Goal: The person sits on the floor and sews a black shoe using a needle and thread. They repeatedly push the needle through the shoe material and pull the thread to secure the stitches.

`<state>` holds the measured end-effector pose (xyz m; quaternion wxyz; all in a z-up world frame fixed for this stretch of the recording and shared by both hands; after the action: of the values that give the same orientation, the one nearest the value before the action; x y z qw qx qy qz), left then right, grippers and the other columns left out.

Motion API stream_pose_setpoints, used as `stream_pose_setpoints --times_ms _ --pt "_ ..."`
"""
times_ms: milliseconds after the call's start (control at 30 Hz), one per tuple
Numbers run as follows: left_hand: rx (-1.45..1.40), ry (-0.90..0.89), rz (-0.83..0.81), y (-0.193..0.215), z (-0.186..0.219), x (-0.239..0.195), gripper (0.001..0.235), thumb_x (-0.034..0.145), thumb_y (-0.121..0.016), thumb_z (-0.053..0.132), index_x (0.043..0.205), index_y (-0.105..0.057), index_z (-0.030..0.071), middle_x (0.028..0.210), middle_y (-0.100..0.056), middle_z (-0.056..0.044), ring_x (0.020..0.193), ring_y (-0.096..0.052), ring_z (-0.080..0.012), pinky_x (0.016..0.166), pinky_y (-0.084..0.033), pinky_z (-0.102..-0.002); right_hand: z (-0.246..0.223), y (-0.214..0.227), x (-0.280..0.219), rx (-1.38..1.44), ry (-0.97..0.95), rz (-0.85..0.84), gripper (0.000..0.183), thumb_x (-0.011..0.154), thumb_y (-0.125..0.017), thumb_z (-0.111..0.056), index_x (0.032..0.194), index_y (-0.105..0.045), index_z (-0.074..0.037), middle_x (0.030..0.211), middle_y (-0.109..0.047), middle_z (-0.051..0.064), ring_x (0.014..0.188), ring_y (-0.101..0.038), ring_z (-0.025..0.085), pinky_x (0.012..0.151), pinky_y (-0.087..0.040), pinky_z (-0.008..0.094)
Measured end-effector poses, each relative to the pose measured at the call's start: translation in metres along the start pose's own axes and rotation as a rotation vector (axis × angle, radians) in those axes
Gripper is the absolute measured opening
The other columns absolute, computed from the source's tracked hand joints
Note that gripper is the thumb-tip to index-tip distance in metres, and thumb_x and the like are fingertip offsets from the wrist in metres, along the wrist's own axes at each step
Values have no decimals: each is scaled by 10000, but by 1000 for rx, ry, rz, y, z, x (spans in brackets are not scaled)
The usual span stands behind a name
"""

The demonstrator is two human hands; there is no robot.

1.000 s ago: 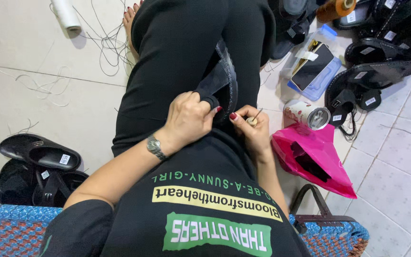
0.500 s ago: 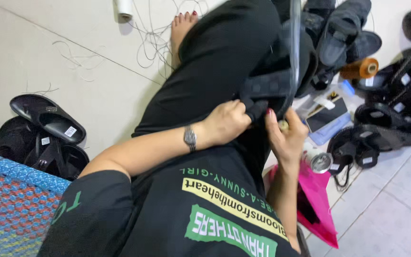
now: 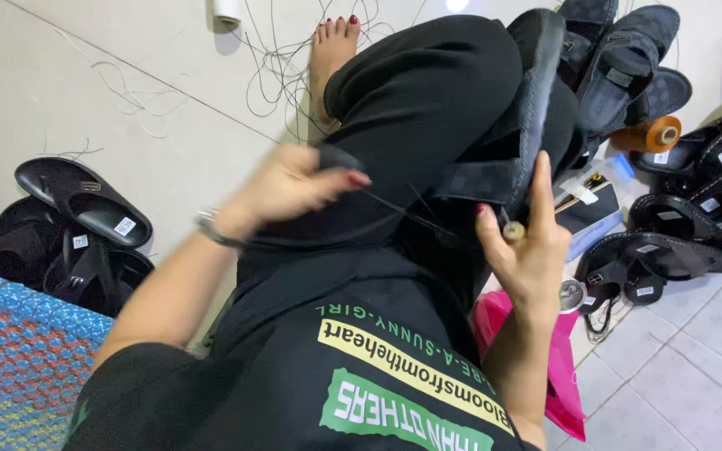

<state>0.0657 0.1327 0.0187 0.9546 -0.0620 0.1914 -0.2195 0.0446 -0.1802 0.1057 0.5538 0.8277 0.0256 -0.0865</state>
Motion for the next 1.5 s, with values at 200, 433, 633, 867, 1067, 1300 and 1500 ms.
stream_pose_setpoints --times_ms 200,433,633,867,1067,1300,1500 --pt "552 664 515 175 -78 -18 355 995 -642 388 1061 -694 43 917 -739 -99 755 -700 -177 642 -600 -317 0 2 25 92 -21 -79 784 846 -654 -228 1588 -435 -101 525 -402 43 478 -361 162 560 -418 346" --pt "911 632 610 258 -153 103 689 879 -703 428 1399 -503 22 1424 -387 -342 1265 -477 -494 1058 -393 -522 18 -5 32 527 -93 -109 715 974 -448 -408 1549 -342 4 1074 -324 73 969 -303 162 821 -229 308" --pt "641 621 1079 297 -214 201 492 911 -778 338 1185 -528 16 1218 -547 -237 1004 -659 -415 859 -552 -500 68 -37 26 675 -224 176 732 991 -491 -539 1402 -501 67 1418 -547 200 1321 -520 254 1169 -381 355" --pt "711 620 1074 305 -255 162 428 939 -743 389 1145 -569 57 1135 -577 -202 1005 -660 -440 805 -530 -599 80 -38 27 566 -251 216 556 1051 -489 -462 1337 -576 6 1328 -604 122 1237 -547 195 1125 -398 315" --pt "1059 513 914 217 -216 -5 536 913 -699 265 1388 -554 64 962 -552 -264 781 -591 -558 730 -497 -608 88 -43 24 648 -224 233 627 1019 -517 -526 1357 -567 0 1344 -602 125 1222 -560 184 1112 -420 302" --pt "1094 603 784 194 -223 -14 437 891 -726 415 996 -704 -8 977 -624 -292 819 -637 -496 757 -529 -564 62 -14 24 688 -198 70 606 985 -435 -362 1467 -480 2 669 -223 -114 583 -173 10 565 -104 205" --pt "1084 53 644 56 -23 25 488 941 -887 293 1078 -668 -120 989 -596 -316 970 -621 -513 783 -505 -527 88 23 -45 556 1 -1 354 988 -581 -6 1335 -607 63 1124 -612 202 961 -600 240 905 -469 360"
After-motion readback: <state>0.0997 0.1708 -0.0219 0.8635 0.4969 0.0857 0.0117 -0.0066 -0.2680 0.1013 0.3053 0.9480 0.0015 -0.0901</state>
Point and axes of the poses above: each hand's wrist, its own x-axis towards the middle knuckle, its own y-axis out of the back of the hand, z = x × y, the point moved 2 cm from there along x, towards the middle knuckle
